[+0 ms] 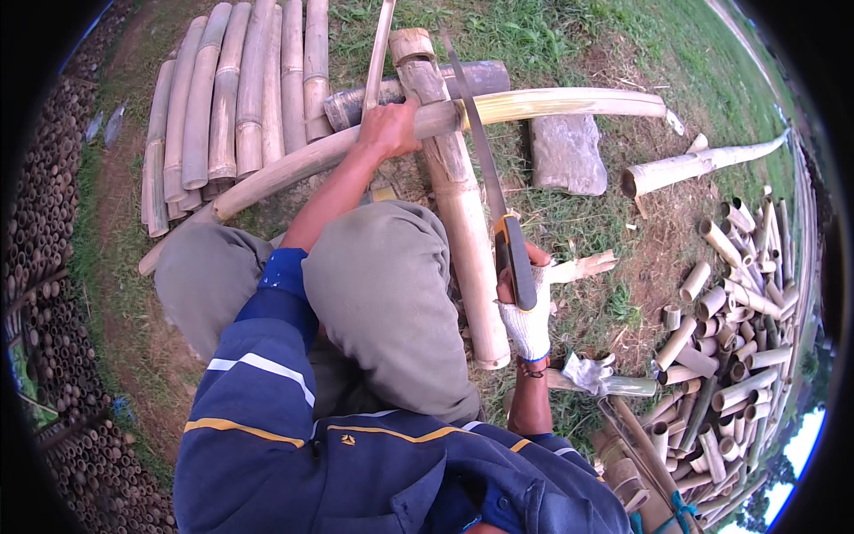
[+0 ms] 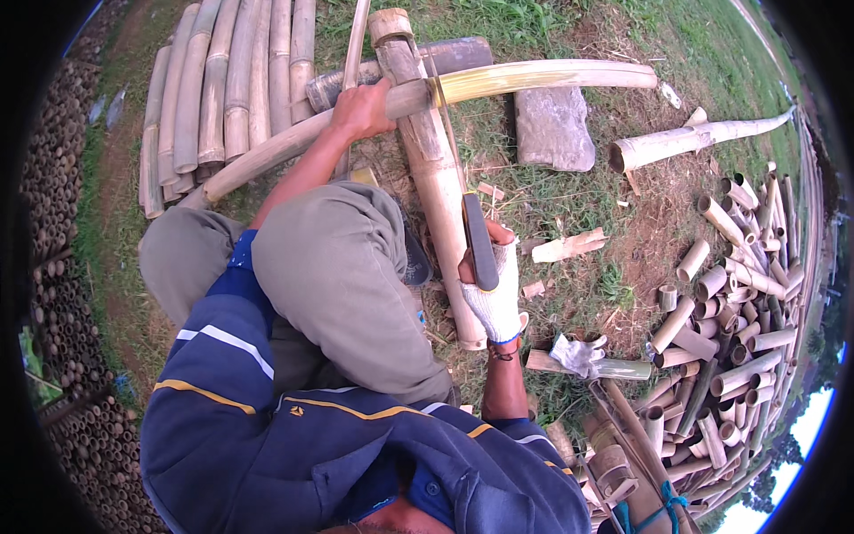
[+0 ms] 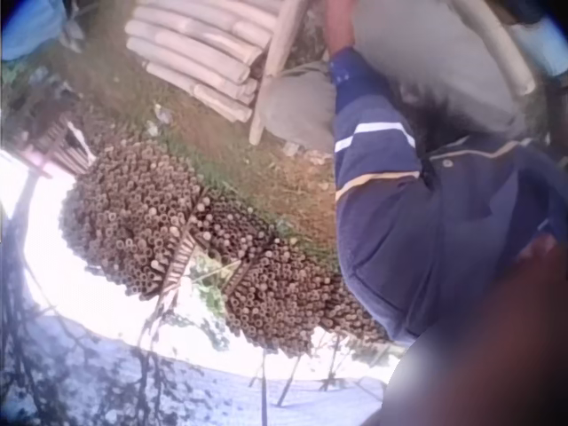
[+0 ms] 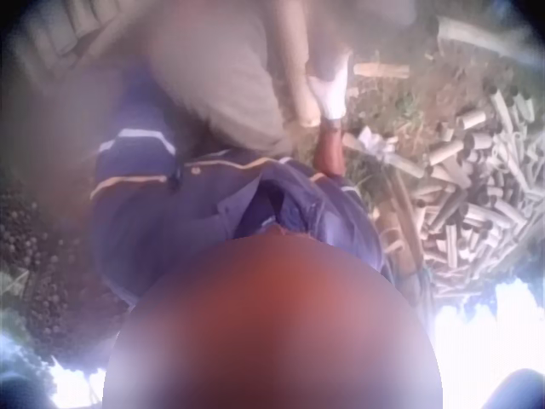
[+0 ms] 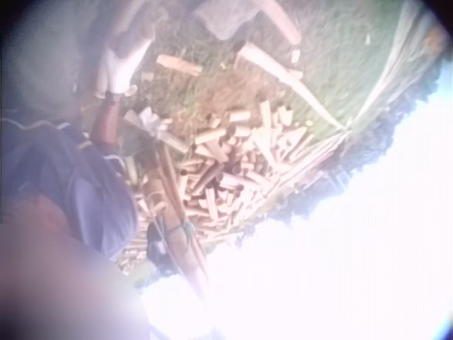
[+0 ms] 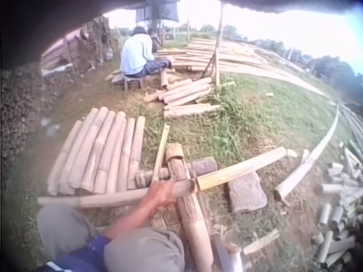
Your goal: The person sits on the ground and uses a hand saw to cut long bamboo poles into shorter sections. They position each pole on a wooden support, saw through it, and then place the cut pieces into a nearby stack.
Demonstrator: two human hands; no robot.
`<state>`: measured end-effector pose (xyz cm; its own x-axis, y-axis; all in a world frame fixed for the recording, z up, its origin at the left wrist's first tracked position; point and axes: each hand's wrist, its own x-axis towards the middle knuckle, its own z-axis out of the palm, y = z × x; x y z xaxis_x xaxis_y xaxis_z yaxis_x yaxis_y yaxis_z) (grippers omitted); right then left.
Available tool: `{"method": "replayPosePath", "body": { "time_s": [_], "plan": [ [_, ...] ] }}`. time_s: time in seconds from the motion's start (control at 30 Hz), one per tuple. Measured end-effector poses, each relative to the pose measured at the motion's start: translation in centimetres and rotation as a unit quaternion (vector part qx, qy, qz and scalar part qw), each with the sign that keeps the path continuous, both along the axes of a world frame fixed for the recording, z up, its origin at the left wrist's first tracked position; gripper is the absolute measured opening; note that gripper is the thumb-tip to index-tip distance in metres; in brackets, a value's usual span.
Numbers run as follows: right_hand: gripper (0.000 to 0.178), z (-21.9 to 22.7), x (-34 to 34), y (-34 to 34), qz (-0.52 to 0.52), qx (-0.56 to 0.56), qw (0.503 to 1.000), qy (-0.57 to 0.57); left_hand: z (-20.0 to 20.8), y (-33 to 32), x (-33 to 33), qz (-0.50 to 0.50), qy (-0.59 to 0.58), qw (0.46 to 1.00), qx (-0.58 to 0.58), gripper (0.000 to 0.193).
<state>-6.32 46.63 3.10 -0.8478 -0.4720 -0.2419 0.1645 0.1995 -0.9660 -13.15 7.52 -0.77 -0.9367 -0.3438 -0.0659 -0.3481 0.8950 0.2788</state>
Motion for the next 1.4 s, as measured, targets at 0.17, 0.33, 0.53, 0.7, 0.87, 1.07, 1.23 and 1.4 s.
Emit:
{"method": "replayPosePath", "body": {
  "time_s": [0.17, 0.33, 0.53, 0.7, 0.87, 1.07, 1.23, 1.4],
  "plan": [
    [0.050, 0.7, 1.4, 1.5, -0.027, -0.058, 0.990, -0.122, -0.5, -0.3, 0.4, -0.014, -0.008, 1.000, 0.014, 0.060],
    [0.056, 0.0, -3.5, -3.2, 0.087, 0.098, 0.928, 0.349, -0.1, 0.9, 0.5, 0.008, -0.028, 0.999, 0.014, 0.058],
    [0.052, 1.4, -7.4, -10.8, 0.063, -0.010, 0.957, 0.283, 1.1, 1.1, 0.2, -0.002, -0.020, 1.000, 0.000, 0.060],
    [0.054, 0.6, 2.9, 1.7, 0.044, 0.033, 0.998, 0.040, 0.5, -0.2, 0.5, 0.000, -0.027, 1.000, 0.012, 0.060],
    [0.041, -0.2, 5.3, 4.0, -0.161, -0.192, 0.920, -0.302, -0.6, -0.1, 0.7, -0.005, -0.028, 0.999, 0.016, 0.060],
    [0.047, 1.1, -9.3, -13.4, 0.059, -0.025, 0.962, 0.267, 0.3, 0.5, 0.0, -0.016, -0.006, 1.000, 0.018, 0.061],
    [0.048, 1.6, -2.6, -5.5, 0.086, 0.067, 0.983, 0.148, -0.4, -1.4, 1.1, -0.018, -0.013, 0.999, 0.027, 0.064],
    [0.044, 2.1, 7.2, 4.0, -0.144, -0.109, 0.962, -0.203, -0.5, -1.0, 0.7, -0.026, -0.032, 0.998, 0.055, 0.066]
  ]
}}
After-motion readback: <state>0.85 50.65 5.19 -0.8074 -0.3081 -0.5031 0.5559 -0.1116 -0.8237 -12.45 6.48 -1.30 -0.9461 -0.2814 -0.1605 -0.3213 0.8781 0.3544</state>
